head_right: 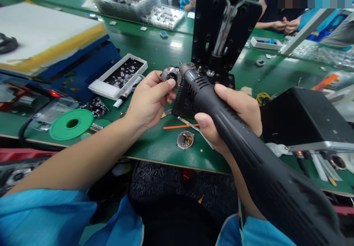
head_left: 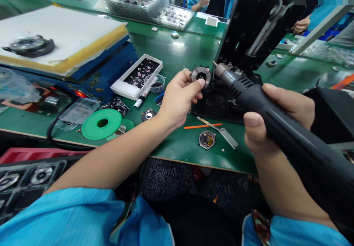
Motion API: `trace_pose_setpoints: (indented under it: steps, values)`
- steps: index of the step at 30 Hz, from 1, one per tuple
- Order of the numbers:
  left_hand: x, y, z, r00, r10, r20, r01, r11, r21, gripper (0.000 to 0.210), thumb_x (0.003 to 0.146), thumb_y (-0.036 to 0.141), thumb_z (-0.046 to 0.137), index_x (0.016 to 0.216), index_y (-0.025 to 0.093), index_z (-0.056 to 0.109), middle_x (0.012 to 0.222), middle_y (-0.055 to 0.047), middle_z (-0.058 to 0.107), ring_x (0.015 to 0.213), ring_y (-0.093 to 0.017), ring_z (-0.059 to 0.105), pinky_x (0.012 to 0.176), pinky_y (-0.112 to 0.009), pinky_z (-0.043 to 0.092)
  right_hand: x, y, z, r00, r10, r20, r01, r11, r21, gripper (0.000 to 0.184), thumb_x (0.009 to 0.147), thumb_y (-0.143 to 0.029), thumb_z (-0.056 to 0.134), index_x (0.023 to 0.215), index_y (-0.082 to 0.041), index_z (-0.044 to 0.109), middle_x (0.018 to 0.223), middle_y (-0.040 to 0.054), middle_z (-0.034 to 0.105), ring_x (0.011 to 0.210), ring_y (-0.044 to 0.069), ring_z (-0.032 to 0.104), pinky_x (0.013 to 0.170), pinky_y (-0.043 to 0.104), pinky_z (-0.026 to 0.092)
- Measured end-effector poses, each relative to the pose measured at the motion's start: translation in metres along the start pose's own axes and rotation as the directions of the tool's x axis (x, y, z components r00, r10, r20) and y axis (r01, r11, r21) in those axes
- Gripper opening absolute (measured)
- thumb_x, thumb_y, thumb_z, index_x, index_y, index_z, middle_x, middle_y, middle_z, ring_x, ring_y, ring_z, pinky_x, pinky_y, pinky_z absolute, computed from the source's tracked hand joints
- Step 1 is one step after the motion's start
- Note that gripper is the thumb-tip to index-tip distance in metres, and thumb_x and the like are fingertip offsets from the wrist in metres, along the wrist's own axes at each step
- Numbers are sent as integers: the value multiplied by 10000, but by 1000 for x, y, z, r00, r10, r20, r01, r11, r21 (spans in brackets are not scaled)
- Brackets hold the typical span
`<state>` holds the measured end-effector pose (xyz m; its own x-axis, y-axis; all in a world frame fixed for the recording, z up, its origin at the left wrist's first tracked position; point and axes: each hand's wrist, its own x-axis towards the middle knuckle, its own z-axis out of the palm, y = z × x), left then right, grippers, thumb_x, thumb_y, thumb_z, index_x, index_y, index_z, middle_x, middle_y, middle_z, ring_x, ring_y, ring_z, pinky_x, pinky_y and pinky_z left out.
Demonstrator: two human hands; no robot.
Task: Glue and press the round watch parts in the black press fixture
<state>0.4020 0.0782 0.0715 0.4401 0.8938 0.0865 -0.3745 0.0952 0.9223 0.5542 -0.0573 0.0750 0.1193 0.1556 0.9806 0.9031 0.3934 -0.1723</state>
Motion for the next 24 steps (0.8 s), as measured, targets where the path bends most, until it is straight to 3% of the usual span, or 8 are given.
trace_pose_setpoints:
  steps: [4, 9, 13, 20, 24]
  values:
    - [0, 0, 0, 1000, -1, 7, 1, 1000, -11, 240, 974, 84, 729, 872, 209, 551, 751, 31, 611, 592, -70, 590, 502, -165, 413, 0, 1, 1, 1000, -13, 4, 13, 1000, 2, 598, 941, -725, 824, 1348, -287, 812, 1095, 70, 777, 952, 263, 747, 862, 465, 700]
    - [0, 1, 1, 1000, -8, -1, 8, 1000, -10, 252, 984, 65, 716, 865, 208, 547, 741, 31, 610, 587, -73, 587, 504, -164, 412, -1, 3, 0, 1000, -22, 8, 22, 1000, -15, 537, 955, -646, 817, 1339, -270, 817, 1091, 60, 790, 930, 244, 750, 809, 423, 685]
    - [1, 0, 0, 1000, 1, 5, -1, 1000, 14, 244, 988, 86, 731, 882, 211, 549, 758, 30, 610, 598, -74, 591, 514, -166, 416, -1, 3, -2, 999, -3, 41, 2, 1000, 24, 566, 951, -660, 831, 1365, -276, 795, 1129, 61, 763, 985, 258, 749, 900, 471, 703]
    - [3, -8, -5, 984, 180, 11, -179, 974, 141, 295, 961, 164, 845, 906, 222, 562, 832, 28, 602, 659, -98, 583, 611, -217, 499, -8, 9, -4, 989, 37, 143, -43, 998, 40, 596, 950, -715, 802, 1350, -275, 769, 1165, 69, 745, 1002, 261, 754, 825, 441, 717]
    - [4, -11, -9, 972, 234, 29, -236, 955, 178, 343, 952, 281, 913, 921, 231, 575, 842, 23, 592, 687, -116, 582, 666, -251, 522, -13, 15, -3, 984, 51, 170, -65, 995, 80, 684, 918, -774, 810, 1395, -290, 731, 1203, 70, 730, 1036, 275, 756, 892, 486, 720]
